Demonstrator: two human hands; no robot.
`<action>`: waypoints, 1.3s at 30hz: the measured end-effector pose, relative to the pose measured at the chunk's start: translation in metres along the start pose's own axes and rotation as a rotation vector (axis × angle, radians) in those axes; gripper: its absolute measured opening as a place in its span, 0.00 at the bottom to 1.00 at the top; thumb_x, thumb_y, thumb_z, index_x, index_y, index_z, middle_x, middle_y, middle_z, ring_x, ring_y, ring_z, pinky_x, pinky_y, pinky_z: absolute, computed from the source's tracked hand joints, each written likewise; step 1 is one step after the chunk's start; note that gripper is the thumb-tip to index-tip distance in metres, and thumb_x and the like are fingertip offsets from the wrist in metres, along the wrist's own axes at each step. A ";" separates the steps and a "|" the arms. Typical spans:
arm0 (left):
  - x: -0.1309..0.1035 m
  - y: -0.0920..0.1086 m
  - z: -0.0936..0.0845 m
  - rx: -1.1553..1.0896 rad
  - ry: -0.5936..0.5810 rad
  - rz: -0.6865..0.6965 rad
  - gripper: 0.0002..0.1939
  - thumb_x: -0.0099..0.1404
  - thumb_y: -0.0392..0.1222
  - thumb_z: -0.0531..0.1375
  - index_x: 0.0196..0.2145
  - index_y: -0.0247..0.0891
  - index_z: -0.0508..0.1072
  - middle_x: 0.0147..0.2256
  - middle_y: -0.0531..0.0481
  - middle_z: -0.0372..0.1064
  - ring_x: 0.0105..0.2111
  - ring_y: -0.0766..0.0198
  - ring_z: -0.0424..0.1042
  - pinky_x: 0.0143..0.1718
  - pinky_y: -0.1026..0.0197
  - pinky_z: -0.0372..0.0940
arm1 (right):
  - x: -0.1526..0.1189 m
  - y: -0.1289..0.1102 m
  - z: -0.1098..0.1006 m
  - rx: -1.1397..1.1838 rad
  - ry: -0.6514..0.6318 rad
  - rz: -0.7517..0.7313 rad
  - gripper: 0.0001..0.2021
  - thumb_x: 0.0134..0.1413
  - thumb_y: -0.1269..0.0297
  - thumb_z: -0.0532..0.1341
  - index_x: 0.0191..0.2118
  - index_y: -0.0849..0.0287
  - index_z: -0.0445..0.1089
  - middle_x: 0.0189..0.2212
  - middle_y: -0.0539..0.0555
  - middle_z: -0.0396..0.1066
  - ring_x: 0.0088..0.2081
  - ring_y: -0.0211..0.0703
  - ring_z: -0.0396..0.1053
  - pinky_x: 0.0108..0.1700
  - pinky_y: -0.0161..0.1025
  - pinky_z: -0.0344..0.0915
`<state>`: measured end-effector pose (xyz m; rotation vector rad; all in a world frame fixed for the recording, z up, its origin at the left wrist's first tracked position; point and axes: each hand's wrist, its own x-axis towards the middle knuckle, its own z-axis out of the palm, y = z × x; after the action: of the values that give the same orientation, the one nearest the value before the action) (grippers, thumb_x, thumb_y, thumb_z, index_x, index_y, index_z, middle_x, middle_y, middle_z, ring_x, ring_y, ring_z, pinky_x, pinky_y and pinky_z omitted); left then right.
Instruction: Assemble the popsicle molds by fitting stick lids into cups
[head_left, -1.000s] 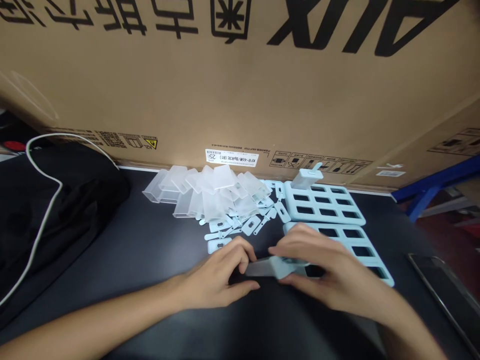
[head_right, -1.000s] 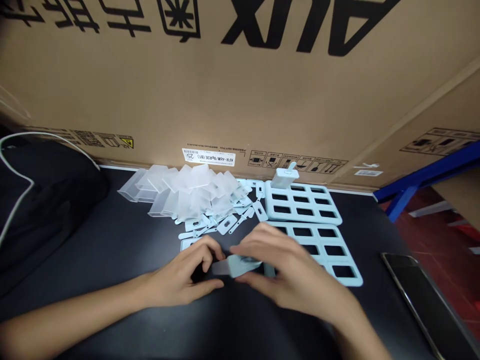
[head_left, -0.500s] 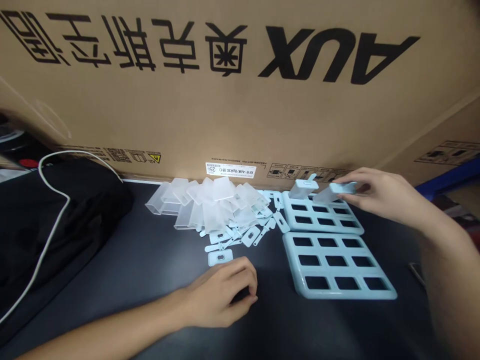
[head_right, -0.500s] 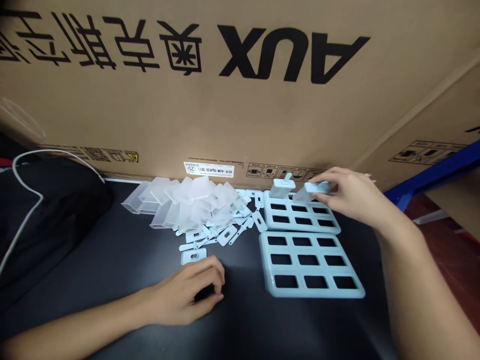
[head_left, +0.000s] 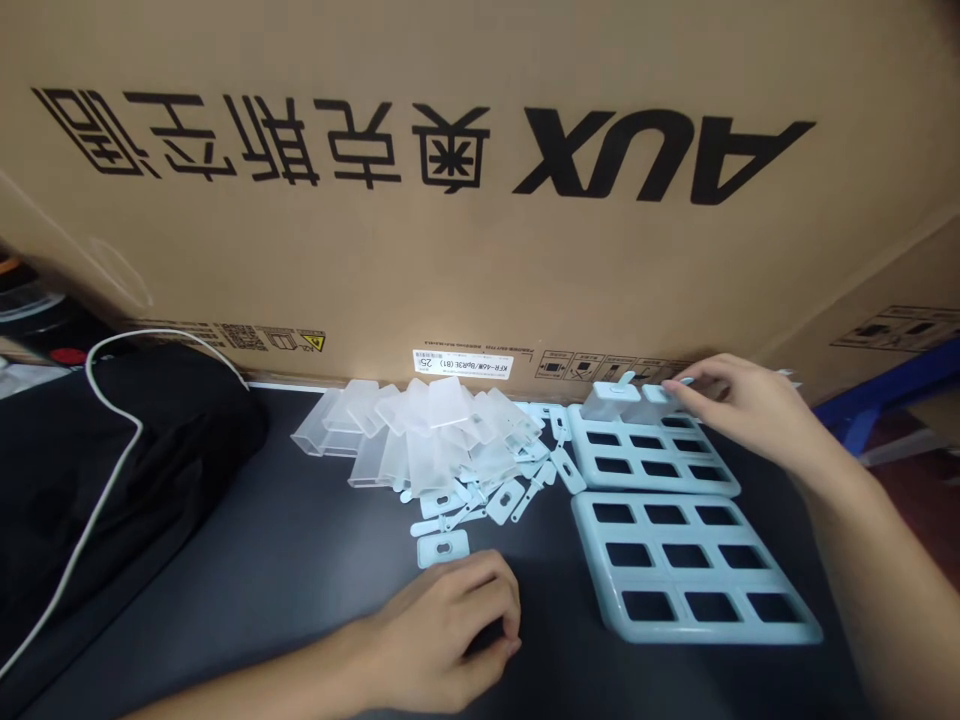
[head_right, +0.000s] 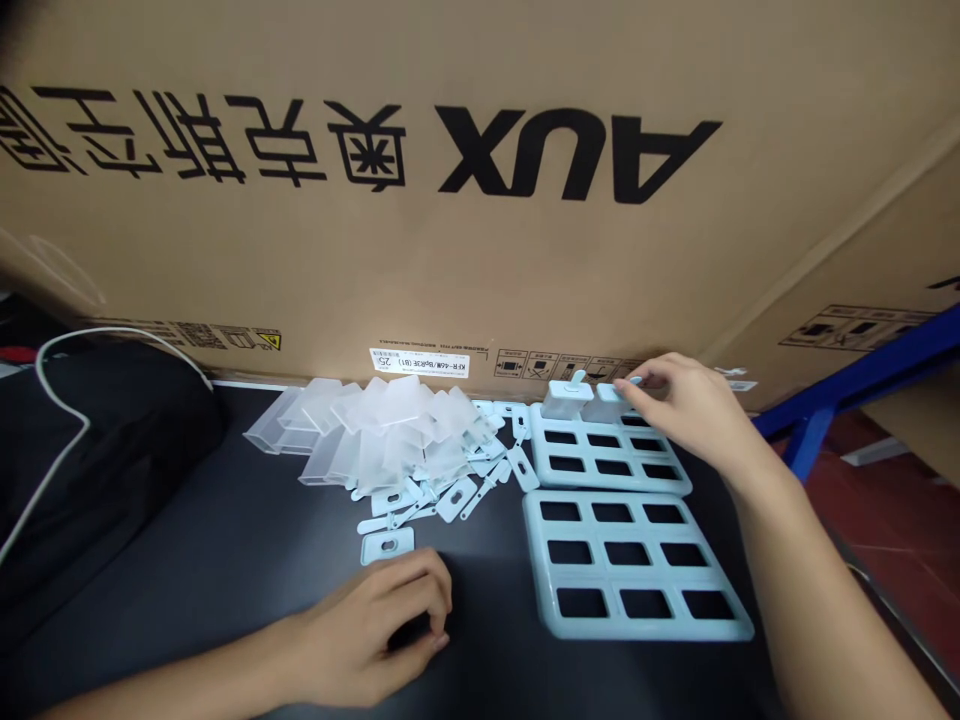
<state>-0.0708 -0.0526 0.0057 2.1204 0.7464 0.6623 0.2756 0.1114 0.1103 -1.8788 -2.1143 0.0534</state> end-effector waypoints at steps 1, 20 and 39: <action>0.000 0.000 0.000 -0.001 0.000 0.002 0.06 0.62 0.32 0.58 0.36 0.40 0.64 0.39 0.50 0.68 0.35 0.67 0.69 0.36 0.66 0.66 | 0.000 -0.001 0.001 0.010 -0.011 0.037 0.08 0.56 0.60 0.64 0.33 0.61 0.75 0.36 0.58 0.75 0.36 0.44 0.71 0.40 0.40 0.61; 0.003 0.002 0.000 0.045 0.001 0.051 0.05 0.63 0.32 0.57 0.35 0.39 0.64 0.36 0.49 0.69 0.35 0.65 0.69 0.36 0.65 0.65 | -0.007 0.012 0.023 0.005 0.071 0.048 0.09 0.55 0.59 0.63 0.36 0.59 0.73 0.35 0.57 0.73 0.34 0.44 0.70 0.41 0.40 0.62; -0.001 -0.002 0.002 0.067 -0.008 0.036 0.08 0.60 0.30 0.58 0.35 0.39 0.63 0.34 0.53 0.69 0.36 0.66 0.67 0.39 0.63 0.63 | -0.052 -0.087 0.079 0.123 -0.019 -0.382 0.08 0.62 0.61 0.57 0.43 0.59 0.68 0.34 0.53 0.73 0.31 0.41 0.70 0.36 0.38 0.63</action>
<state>-0.0706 -0.0528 0.0029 2.2007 0.7372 0.6556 0.1764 0.0632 0.0443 -1.3866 -2.3850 0.1132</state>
